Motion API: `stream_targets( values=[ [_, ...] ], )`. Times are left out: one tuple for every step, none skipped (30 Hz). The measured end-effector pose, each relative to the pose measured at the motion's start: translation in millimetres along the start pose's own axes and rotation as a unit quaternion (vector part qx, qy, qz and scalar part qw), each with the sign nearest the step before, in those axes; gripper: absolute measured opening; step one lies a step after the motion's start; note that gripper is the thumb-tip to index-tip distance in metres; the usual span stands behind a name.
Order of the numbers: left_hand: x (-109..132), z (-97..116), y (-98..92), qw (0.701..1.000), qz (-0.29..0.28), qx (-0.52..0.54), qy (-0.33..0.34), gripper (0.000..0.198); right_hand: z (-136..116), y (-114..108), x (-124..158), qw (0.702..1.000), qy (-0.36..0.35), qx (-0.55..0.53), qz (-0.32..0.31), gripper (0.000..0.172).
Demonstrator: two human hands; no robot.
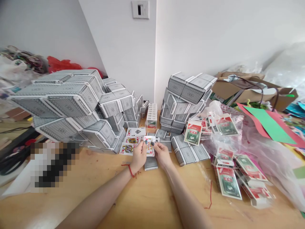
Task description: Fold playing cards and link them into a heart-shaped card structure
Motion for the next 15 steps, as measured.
stream_targets(
  values=[
    [-0.1, 0.1, 0.5, 1.0, -0.002, 0.002, -0.001, 0.027, -0.5, -0.9, 0.6, 0.999, -0.011, 0.029, 0.016, 0.026],
    [0.0, 0.1, 1.2, 1.0, -0.004, 0.003, -0.003, 0.027, -1.5, -1.7, 1.3, 0.997, -0.025, 0.067, 0.033, 0.028],
    [0.1, 0.3, 2.2, 1.0, -0.005, 0.004, -0.004, 0.028, -3.2, -2.1, 2.3, 0.992, -0.041, 0.11, 0.051, 0.029],
    [0.1, 0.4, 3.4, 1.0, -0.009, 0.005, -0.004, 0.028, -5.5, -2.4, 3.5, 0.983, -0.06, 0.156, 0.072, 0.031],
    [0.2, 0.4, 5.0, 1.0, -0.013, 0.007, -0.005, 0.028, -8.2, -2.4, 5.0, 0.972, -0.079, 0.2, 0.093, 0.032],
    [0.1, 0.2, 6.7, 1.0, -0.019, 0.008, -0.006, 0.028, -10.7, -2.2, 6.4, 0.959, -0.096, 0.24, 0.112, 0.032],
    [-0.1, -0.1, 8.4, 1.0, -0.025, 0.009, -0.008, 0.028, -12.7, -1.8, 7.6, 0.947, -0.109, 0.273, 0.128, 0.033],
    [-0.2, -0.4, 9.8, 0.999, -0.03, 0.009, -0.01, 0.028, -14.0, -1.7, 8.7, 0.936, -0.118, 0.299, 0.141, 0.033],
    [-0.4, -0.8, 10.8, 0.999, -0.032, 0.008, -0.012, 0.029, -14.5, -2.0, 9.4, 0.928, -0.122, 0.319, 0.15, 0.034],
    [-0.5, -1.2, 11.5, 0.999, -0.033, 0.009, -0.013, 0.029, -14.1, -2.5, 9.6, 0.923, -0.12, 0.332, 0.155, 0.035],
    [-0.6, -1.5, 11.9, 0.999, -0.032, 0.011, -0.014, 0.029, -12.9, -3.5, 9.5, 0.921, -0.114, 0.339, 0.155, 0.036],
    [-0.6, -1.7, 12.1, 0.999, -0.032, 0.016, -0.015, 0.03, -11.4, -5.1, 9.4, 0.922, -0.107, 0.338, 0.155, 0.037],
    [-0.7, -1.9, 12.2, 0.999, -0.033, 0.024, -0.016, 0.03, -9.8, -7.1, 9.2, 0.927, -0.101, 0.325, 0.154, 0.037],
    [-0.8, -2.2, 12.3, 0.999, -0.034, 0.037, -0.018, 0.031, -8.1, -9.1, 8.7, 0.937, -0.093, 0.302, 0.149, 0.037],
    [-1.1, -2.8, 12.3, 0.998, -0.034, 0.054, -0.022, 0.031, -6.5, -10.8, 8.1, 0.949, -0.085, 0.268, 0.14, 0.037]
  ],
)
Point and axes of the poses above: each hand's wrist, its own x-axis away from the middle knuckle, its own y-axis out of the palm, z = x × y, the point moved 5 cm from there along -x, towards the middle knuckle, and after that the axes turned 12 degrees about -z, right-handed, at the moved point
